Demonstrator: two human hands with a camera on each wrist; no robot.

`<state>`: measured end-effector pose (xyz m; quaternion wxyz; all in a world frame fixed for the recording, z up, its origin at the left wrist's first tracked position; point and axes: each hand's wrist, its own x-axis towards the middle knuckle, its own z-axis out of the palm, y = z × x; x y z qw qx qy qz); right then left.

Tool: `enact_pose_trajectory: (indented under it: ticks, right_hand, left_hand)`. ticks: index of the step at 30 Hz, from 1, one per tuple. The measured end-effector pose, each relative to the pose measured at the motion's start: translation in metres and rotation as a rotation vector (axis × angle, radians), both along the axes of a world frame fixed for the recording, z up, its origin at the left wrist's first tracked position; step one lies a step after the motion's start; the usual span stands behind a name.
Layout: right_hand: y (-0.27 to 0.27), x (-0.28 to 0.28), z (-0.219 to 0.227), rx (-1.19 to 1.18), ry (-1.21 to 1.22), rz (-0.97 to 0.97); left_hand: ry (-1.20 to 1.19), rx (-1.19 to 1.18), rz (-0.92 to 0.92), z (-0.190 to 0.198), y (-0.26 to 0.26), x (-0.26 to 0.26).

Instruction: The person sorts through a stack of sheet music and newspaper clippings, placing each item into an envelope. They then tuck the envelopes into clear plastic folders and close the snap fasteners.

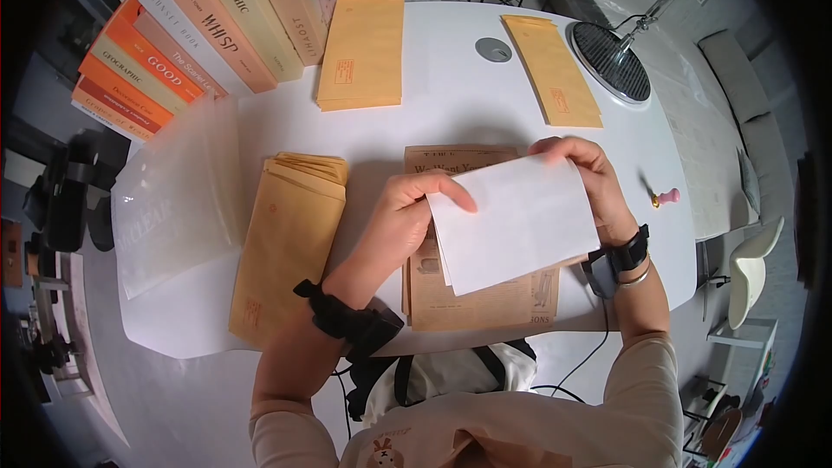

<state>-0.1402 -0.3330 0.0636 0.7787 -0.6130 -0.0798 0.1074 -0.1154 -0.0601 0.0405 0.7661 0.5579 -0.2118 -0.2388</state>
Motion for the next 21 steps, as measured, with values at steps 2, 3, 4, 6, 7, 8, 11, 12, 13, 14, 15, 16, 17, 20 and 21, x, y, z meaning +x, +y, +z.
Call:
enact_pose_trajectory:
  ticks: [2, 3, 4, 6, 7, 8, 11, 12, 13, 14, 15, 16, 17, 20, 21]
  right_hand:
    - [0.010, 0.001, 0.012, 0.040, 0.006, -0.045]
    - [0.014, -0.001, 0.019, 0.086, 0.056, -0.070]
    - [0.016, -0.002, 0.023, 0.132, 0.106, -0.094]
    - [0.013, 0.001, 0.014, 0.066, 0.132, -0.022]
    - [0.008, 0.000, 0.009, -0.043, 0.114, 0.043]
    - [0.006, 0.000, 0.005, -0.152, 0.097, 0.107]
    - [0.004, 0.002, -0.001, -0.151, 0.078, 0.018]
    - [0.003, 0.003, -0.002, -0.164, 0.061, -0.012]
    - [0.003, 0.003, -0.002, -0.200, 0.045, -0.025]
    - [0.003, 0.003, -0.001, -0.235, 0.029, -0.038]
    - [0.004, 0.003, -0.001, -0.271, 0.013, -0.051]
    - [0.008, 0.001, 0.001, -0.300, -0.002, -0.073]
    - [0.015, -0.002, 0.004, -0.330, -0.017, -0.095]
    - [0.045, -0.010, 0.003, -0.247, -0.067, -0.210]
    - [0.051, -0.012, 0.002, -0.190, -0.085, -0.258]
  left_hand:
    - [-0.057, 0.035, 0.049, -0.002, 0.000, 0.001]
    - [-0.067, 0.055, 0.081, -0.002, -0.001, 0.001]
    - [-0.079, 0.076, 0.112, -0.001, -0.001, 0.001]
    - [-0.198, 0.175, 0.084, 0.002, 0.002, 0.001]
    - [-0.257, 0.224, 0.069, 0.004, 0.004, 0.001]
    - [-0.165, 0.176, 0.115, 0.008, 0.001, -0.001]
    - [0.116, -0.048, 0.163, 0.019, -0.007, -0.006]
    - [0.210, -0.176, 0.121, 0.021, -0.005, -0.002]
    - [0.302, -0.305, 0.080, 0.022, -0.003, 0.000]
    - [0.263, -0.241, 0.087, 0.018, -0.003, 0.001]
    - [0.225, -0.176, 0.094, 0.009, -0.003, 0.003]
    - [0.186, -0.111, 0.101, 0.008, -0.003, 0.003]
    - [0.108, -0.007, 0.109, 0.007, -0.004, 0.002]
    - [-0.071, 0.188, 0.154, 0.008, -0.009, -0.005]
    - [-0.098, 0.177, 0.185, 0.008, -0.010, -0.006]
